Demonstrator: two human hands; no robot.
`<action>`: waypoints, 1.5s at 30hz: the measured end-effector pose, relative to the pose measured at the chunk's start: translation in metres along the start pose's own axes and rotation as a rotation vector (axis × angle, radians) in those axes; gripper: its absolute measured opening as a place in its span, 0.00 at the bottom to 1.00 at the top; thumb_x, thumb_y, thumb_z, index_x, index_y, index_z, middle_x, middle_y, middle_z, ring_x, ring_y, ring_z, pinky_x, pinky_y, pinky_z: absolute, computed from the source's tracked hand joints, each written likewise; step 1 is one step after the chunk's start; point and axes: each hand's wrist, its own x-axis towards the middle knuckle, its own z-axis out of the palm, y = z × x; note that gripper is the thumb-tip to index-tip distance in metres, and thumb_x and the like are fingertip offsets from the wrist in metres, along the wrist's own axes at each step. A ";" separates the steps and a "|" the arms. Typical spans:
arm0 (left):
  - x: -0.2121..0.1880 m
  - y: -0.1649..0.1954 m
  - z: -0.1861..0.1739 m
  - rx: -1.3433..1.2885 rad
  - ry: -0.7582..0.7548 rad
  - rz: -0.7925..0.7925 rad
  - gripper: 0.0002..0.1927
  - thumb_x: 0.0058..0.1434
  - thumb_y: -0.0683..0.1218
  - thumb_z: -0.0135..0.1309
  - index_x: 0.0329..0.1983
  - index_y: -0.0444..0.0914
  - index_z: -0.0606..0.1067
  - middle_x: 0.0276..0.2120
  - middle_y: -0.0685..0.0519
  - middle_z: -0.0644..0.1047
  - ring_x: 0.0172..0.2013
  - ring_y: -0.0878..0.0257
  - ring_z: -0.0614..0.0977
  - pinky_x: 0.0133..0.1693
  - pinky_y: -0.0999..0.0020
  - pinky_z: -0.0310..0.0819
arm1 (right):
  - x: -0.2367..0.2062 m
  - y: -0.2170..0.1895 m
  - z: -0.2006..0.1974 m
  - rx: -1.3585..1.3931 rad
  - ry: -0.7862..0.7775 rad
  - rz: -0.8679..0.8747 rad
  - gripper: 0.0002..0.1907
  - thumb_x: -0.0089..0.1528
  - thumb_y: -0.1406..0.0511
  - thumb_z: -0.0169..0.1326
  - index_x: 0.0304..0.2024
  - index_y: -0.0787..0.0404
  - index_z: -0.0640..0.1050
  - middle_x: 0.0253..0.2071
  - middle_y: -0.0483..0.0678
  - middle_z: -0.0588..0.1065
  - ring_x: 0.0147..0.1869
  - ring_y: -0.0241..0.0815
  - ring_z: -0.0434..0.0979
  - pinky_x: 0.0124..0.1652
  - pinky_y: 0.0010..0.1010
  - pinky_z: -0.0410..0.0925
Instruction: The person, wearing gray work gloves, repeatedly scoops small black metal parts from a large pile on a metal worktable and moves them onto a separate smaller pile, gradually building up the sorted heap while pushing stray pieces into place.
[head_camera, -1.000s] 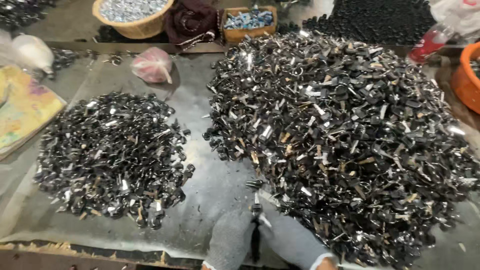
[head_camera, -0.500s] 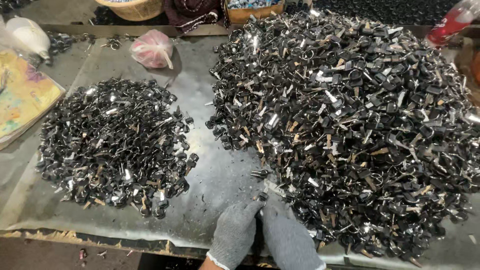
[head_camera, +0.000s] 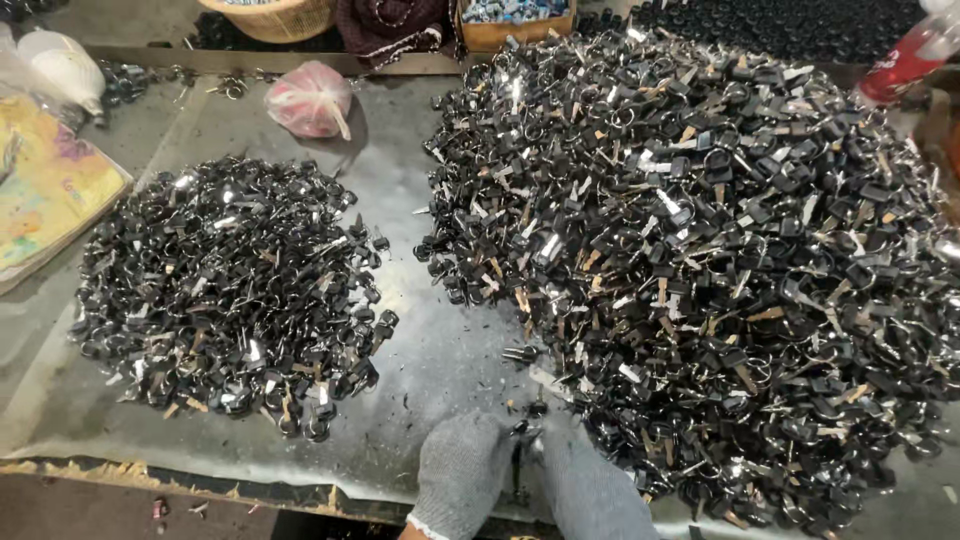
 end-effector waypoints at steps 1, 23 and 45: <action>0.000 -0.001 0.000 -0.017 0.028 0.053 0.05 0.54 0.43 0.59 0.34 0.40 0.79 0.28 0.49 0.78 0.33 0.50 0.81 0.37 0.51 0.73 | 0.000 0.002 -0.002 -0.005 -0.001 -0.009 0.18 0.66 0.62 0.49 0.56 0.65 0.66 0.50 0.64 0.75 0.49 0.58 0.82 0.49 0.43 0.76; 0.008 0.000 -0.033 0.145 0.412 0.031 0.06 0.52 0.45 0.64 0.29 0.43 0.78 0.27 0.50 0.80 0.32 0.55 0.80 0.35 0.55 0.72 | -0.009 -0.005 -0.051 0.098 -0.228 0.210 0.19 0.70 0.59 0.46 0.59 0.60 0.62 0.45 0.61 0.77 0.45 0.58 0.86 0.43 0.44 0.80; 0.025 0.028 -0.046 -0.708 -0.117 -0.090 0.17 0.59 0.41 0.58 0.52 0.36 0.81 0.37 0.48 0.85 0.36 0.55 0.86 0.41 0.61 0.80 | 0.001 0.018 0.007 -0.557 -0.429 -0.283 0.14 0.66 0.67 0.52 0.53 0.66 0.75 0.45 0.61 0.80 0.49 0.54 0.83 0.51 0.46 0.76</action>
